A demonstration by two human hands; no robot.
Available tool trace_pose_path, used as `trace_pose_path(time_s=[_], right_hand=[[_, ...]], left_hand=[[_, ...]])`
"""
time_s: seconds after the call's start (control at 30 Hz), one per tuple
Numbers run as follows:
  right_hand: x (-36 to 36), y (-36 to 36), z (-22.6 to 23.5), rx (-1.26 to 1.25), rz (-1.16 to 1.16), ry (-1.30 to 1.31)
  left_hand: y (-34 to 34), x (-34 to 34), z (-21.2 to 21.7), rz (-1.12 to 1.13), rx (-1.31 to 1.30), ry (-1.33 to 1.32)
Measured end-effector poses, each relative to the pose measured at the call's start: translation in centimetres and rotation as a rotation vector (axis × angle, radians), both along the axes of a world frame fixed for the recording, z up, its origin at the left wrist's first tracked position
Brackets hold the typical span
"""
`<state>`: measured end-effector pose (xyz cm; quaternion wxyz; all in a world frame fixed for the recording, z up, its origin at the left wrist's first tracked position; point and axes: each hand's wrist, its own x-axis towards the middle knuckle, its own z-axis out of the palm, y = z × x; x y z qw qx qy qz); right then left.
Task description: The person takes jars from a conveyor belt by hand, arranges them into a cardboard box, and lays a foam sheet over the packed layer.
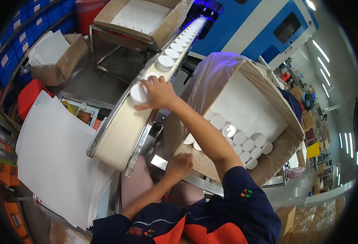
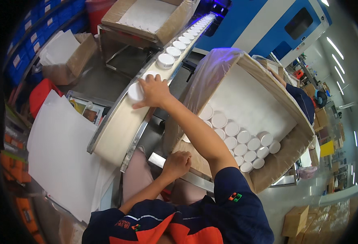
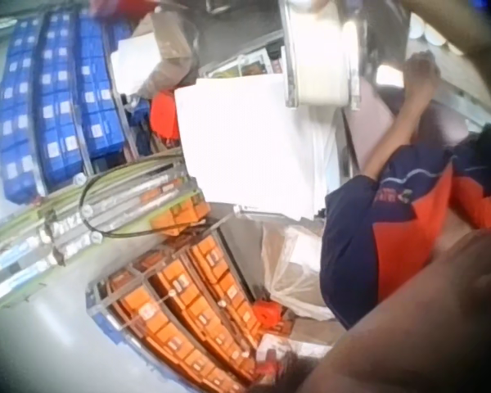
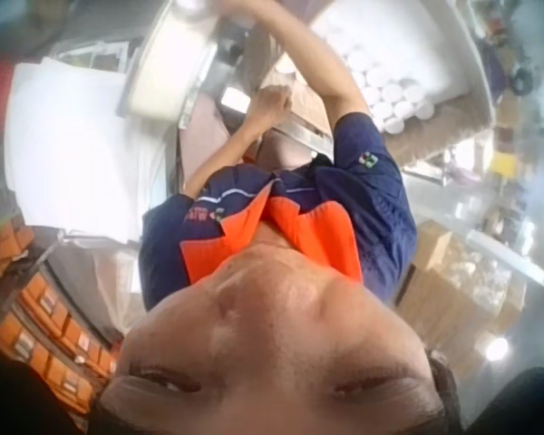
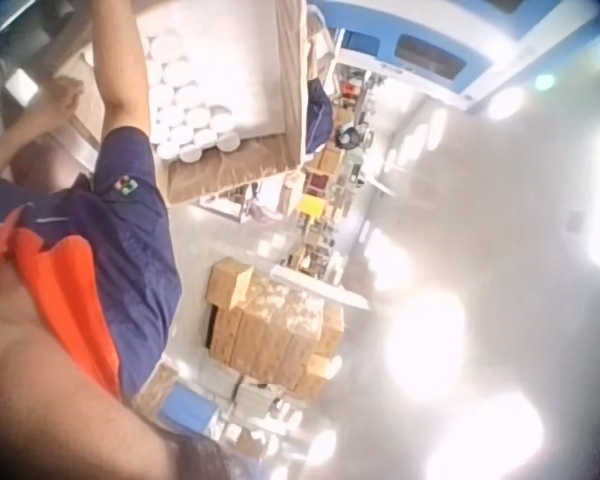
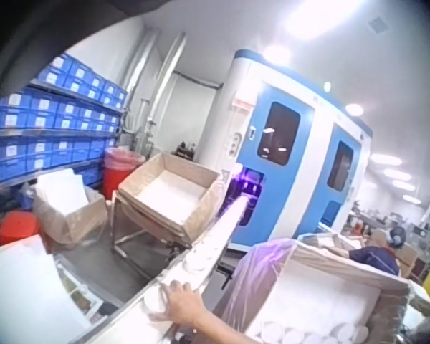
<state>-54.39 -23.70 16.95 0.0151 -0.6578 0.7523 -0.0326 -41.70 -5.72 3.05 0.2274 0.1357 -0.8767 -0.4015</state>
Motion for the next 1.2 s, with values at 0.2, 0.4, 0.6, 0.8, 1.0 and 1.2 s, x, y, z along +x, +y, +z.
trace_pose_path(time_s=[0.2, 0.4, 0.6, 0.8, 1.0, 1.2], right_hand=[[-0.1, -1.0, 1.3, 0.116, 0.014, -0.047], [-0.2, 1.0, 0.4, -0.025, 0.190, -0.197], [2.1, 11.9, 3.6, -0.782, 0.212, -0.096], [-8.0, 24.0, 1.9, -1.078, -0.515, 0.139], [-19.9, 32.2, -4.9, -0.802, -1.187, 0.348], [-19.7, 32.6, -6.1, -0.636, -1.386, 0.359]], left_hand=[[0.2, -0.4, 0.0, 0.005, -0.019, 0.051], [0.5, -0.3, 0.3, 0.004, -0.006, 0.049], [0.1, 0.0, 0.4, -0.004, 0.005, -0.091], [0.3, -0.5, 0.6, 0.055, -0.049, -0.016], [0.6, -1.1, 1.0, 0.035, -0.039, -0.092], [0.6, -0.7, 0.7, 0.047, -0.041, -0.093]])
